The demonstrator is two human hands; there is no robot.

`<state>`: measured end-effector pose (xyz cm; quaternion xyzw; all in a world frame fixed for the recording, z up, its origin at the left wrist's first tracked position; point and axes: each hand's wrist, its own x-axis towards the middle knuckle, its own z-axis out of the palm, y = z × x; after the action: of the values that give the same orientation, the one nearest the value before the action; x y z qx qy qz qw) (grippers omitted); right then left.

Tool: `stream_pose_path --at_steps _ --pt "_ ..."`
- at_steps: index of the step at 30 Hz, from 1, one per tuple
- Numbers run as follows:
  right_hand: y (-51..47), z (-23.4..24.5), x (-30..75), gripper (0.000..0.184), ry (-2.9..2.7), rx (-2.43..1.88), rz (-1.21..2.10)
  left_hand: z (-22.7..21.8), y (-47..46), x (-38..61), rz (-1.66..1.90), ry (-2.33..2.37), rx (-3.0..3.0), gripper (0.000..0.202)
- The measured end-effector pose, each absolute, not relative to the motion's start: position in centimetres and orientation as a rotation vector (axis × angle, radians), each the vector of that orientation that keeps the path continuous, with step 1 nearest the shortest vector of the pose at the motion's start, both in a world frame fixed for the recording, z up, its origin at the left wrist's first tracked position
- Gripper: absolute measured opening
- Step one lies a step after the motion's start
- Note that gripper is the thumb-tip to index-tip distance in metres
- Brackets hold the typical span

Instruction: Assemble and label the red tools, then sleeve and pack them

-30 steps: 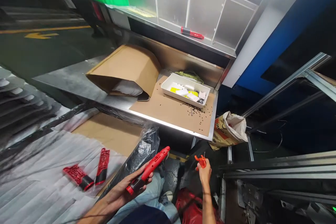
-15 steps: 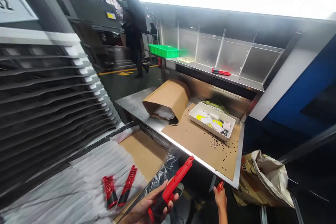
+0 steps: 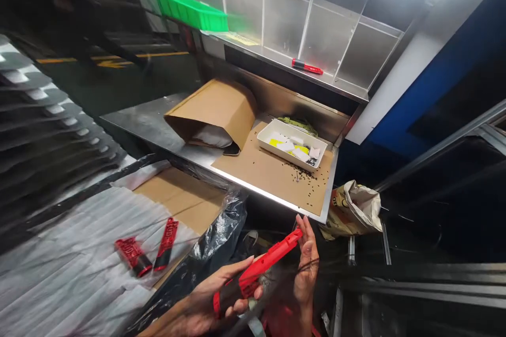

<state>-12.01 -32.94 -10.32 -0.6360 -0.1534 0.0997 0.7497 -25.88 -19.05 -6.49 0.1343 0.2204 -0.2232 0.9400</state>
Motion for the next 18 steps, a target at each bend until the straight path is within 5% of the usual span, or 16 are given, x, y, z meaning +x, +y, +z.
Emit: stream_pose_path --at_steps 12,18 --pt "-34.7 -6.8 -15.9 0.048 -0.251 -1.569 0.14 -5.5 -21.2 -26.8 -0.654 0.504 -0.1 0.035" --pt "-34.9 -7.8 -15.6 0.049 -0.244 -1.458 0.204 -5.9 -21.5 -27.2 -0.499 0.408 0.249 0.048"
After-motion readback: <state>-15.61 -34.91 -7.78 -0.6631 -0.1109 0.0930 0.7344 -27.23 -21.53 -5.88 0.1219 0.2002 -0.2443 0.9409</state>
